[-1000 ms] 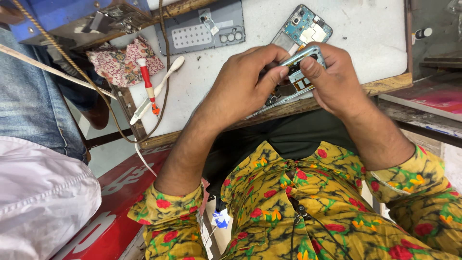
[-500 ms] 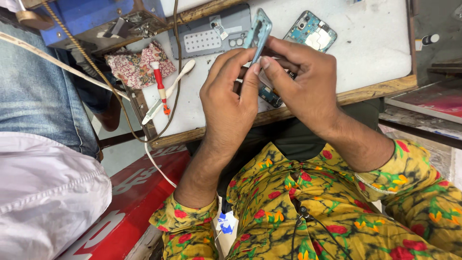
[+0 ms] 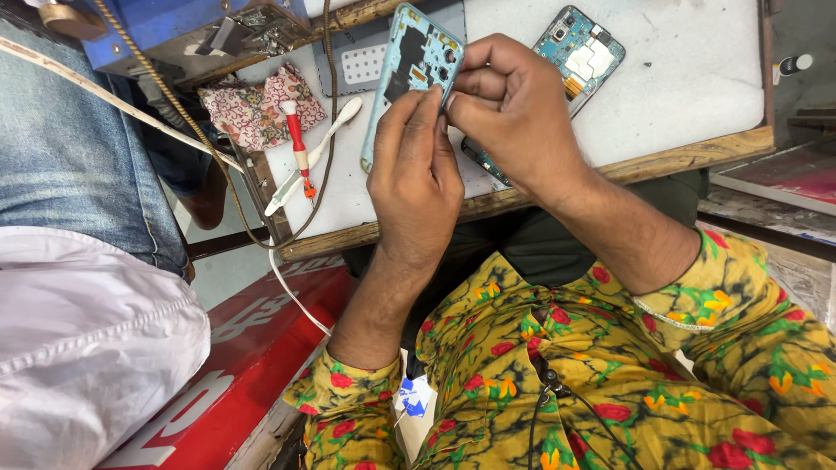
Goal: The person applies adhesive to the edge of a smartphone's internal frame using a small tube. They then pick up the phone's back cover, align it, and attempt to fit it onto the chassis. The person uses a brush to clean the internal components and connectors before continuing to adjust the back cover.
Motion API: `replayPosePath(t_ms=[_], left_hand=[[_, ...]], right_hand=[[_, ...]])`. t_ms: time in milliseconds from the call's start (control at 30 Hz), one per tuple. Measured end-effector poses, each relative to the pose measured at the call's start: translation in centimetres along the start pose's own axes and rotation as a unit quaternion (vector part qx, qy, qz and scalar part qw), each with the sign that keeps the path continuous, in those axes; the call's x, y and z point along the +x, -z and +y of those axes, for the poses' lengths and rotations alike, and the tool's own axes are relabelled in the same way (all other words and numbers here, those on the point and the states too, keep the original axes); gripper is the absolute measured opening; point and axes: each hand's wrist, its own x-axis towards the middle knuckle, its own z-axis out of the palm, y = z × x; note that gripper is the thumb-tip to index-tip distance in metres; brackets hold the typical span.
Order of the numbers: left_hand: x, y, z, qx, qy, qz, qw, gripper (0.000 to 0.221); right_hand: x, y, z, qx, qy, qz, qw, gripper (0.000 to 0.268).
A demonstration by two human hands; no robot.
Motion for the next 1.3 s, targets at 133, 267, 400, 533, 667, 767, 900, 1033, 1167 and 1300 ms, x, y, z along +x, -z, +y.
replayPosePath(t_ms=[133, 267, 400, 533, 667, 767, 900, 1033, 1167, 1300], left_hand=[[-0.1, -0.3, -0.2, 0.017, -0.014, -0.006, 1.000, 0.031], [0.3, -0.5, -0.2, 0.022, -0.017, 0.004, 1.000, 0.030], [1.0, 0.6, -0.5, 0.015, 0.009, 0.039, 0.999, 0.029], [1.5, 3.1, -0.8, -0.031, 0.070, 0.052, 0.996, 0.030], [0.9, 4.8, -0.2, -0.149, 0.154, 0.029, 0.976, 0.031], [0.3, 5.3, 0.7, -0.274, 0.235, -0.025, 0.932, 0.033], [-1.1, 5.6, 2.0, -0.310, 0.266, -0.078, 0.909, 0.036], [-2.8, 5.8, 2.5, -0.039, 0.054, -0.089, 0.994, 0.050], [-4.7, 5.4, 3.4, 0.001, -0.039, -0.130, 0.991, 0.076], [-6.4, 5.0, 3.7, 0.032, -0.108, -0.119, 0.986, 0.089]], right_hand=[[0.8, 0.3, 1.1, 0.029, 0.003, -0.010, 1.000, 0.021], [1.6, 0.7, 1.2, 0.034, -0.006, -0.021, 0.999, 0.019], [2.4, 1.4, 0.6, -0.040, -0.041, -0.009, 0.998, 0.031], [3.1, 2.3, -0.7, -0.180, 0.061, -0.018, 0.982, 0.040], [1.9, 2.3, -2.2, -0.326, 0.111, -0.011, 0.939, 0.041], [-0.5, 2.9, -3.2, -0.278, 0.036, -0.067, 0.958, 0.048], [-3.8, 4.3, -3.0, -0.167, -0.026, -0.081, 0.982, 0.041], [-6.7, 5.9, -1.9, -0.061, -0.002, 0.017, 0.998, 0.042], [-9.8, 6.8, -1.4, 0.055, 0.003, 0.058, 0.997, 0.044], [-12.6, 9.0, -0.5, 0.074, 0.032, 0.012, 0.997, 0.041]])
